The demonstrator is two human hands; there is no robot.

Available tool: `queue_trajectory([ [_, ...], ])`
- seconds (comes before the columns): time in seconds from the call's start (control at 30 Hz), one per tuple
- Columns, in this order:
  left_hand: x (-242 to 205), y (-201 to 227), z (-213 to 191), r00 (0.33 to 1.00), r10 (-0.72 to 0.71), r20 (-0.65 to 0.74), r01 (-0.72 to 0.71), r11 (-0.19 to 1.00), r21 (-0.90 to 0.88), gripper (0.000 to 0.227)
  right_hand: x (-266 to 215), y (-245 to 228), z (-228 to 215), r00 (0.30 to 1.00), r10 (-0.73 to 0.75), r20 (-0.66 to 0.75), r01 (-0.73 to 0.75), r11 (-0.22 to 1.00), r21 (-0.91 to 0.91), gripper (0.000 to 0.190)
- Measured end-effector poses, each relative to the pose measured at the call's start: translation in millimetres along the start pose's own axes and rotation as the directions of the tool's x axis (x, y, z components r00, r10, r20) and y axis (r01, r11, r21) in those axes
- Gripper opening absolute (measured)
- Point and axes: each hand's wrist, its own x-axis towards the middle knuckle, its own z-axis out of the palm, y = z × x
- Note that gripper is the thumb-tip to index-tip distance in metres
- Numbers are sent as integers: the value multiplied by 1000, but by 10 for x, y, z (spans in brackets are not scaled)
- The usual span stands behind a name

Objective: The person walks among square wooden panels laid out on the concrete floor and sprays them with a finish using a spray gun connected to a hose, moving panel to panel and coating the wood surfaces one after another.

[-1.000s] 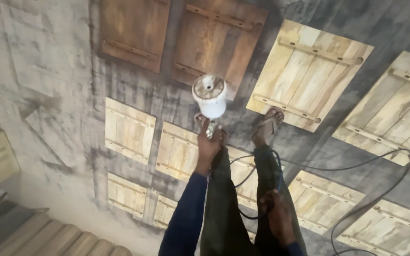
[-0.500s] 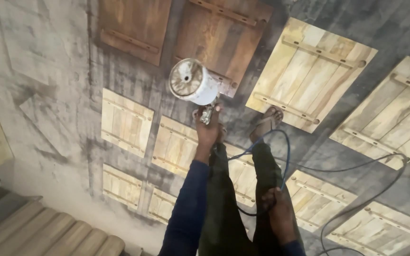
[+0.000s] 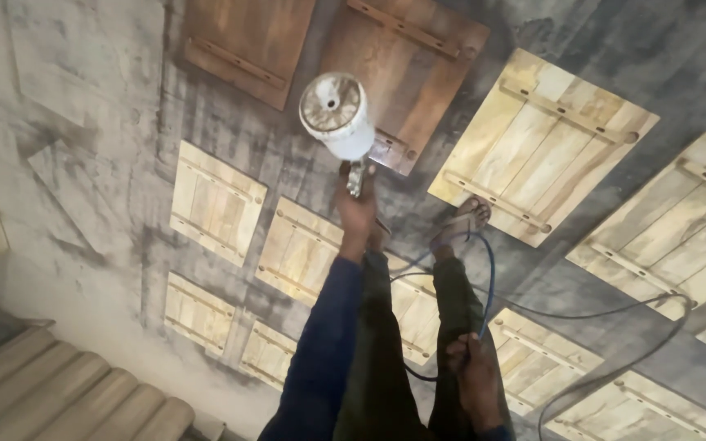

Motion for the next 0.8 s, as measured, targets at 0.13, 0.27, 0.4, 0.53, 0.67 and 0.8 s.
queue_trajectory([
  [0.13, 147, 504, -36, 935, -324, 145, 340, 935, -100, 41, 61, 65, -17, 1000, -7, 20, 6, 997, 81, 31],
  [0.27, 22, 2, -286, 994, 108, -20, -107, 993, 57, 47, 86, 60, 22, 1000, -4, 31, -1, 989, 151, 28],
  [0.4, -6, -41, -517, 997, 72, 32, -75, 992, 97, 46, 90, 61, 74, 1000, 4, -8, -4, 998, 64, 29],
  [0.53, 279, -94, -403, 999, -39, 30, 38, 999, 35, 53, 80, 53, 171, 999, -46, -16, 47, 997, 67, 28],
  [0.67, 480, 266, -326, 987, 156, 40, -153, 985, -79, 39, 100, 98, 239, 996, -92, -1, 92, 994, 65, 30],
  [0.8, 437, 616, -657, 978, -137, 158, 190, 900, -393, 35, 88, 53, 375, 991, -128, -32, 124, 986, -109, 35],
])
